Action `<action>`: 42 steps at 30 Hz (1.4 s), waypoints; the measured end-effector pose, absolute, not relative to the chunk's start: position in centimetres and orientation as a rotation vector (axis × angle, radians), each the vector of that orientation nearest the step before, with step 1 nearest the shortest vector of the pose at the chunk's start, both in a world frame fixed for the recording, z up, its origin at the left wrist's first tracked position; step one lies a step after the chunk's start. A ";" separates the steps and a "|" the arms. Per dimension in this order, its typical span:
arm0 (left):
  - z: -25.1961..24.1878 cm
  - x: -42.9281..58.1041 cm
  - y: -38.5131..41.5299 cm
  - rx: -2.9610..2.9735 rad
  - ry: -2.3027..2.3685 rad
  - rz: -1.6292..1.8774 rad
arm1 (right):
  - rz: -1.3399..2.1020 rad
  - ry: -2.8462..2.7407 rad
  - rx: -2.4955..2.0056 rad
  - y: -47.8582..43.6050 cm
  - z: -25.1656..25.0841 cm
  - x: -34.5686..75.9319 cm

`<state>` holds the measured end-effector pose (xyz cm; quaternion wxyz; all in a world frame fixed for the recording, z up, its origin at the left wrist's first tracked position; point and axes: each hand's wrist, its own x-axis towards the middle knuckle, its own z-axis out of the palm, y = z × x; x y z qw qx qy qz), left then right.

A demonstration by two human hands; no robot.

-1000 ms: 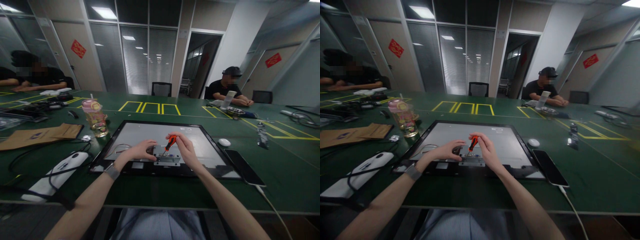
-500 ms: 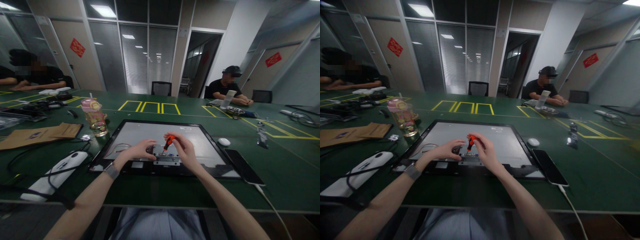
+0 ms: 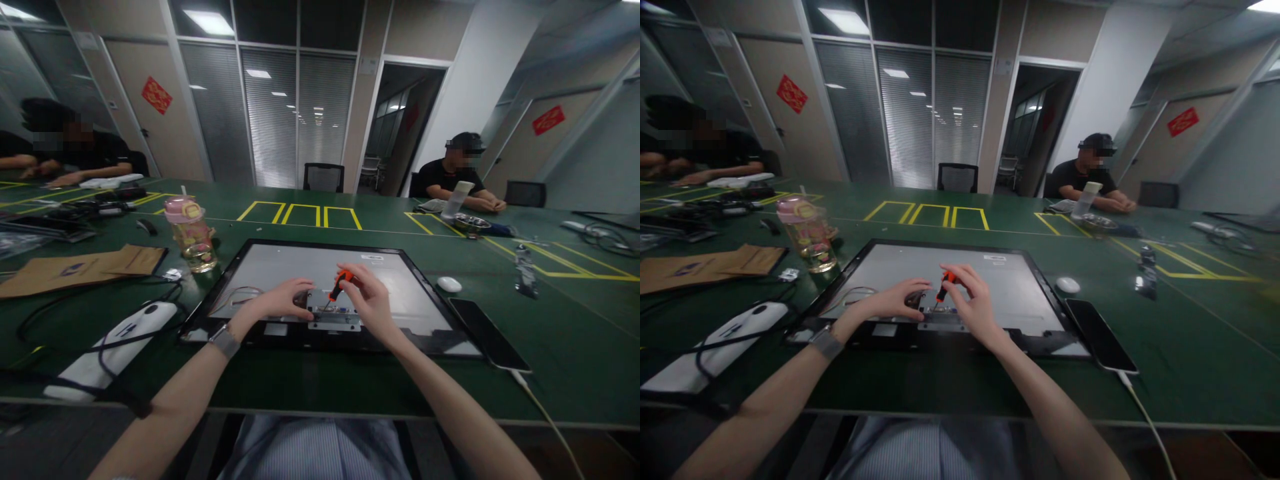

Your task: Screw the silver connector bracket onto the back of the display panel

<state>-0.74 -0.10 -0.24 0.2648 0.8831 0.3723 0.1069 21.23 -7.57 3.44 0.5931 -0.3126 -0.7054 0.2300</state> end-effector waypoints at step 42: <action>-0.6 -0.8 0.2 2.409 0.986 0.301 | 0.857 -1.659 -0.611 -7.5 4.5 21.8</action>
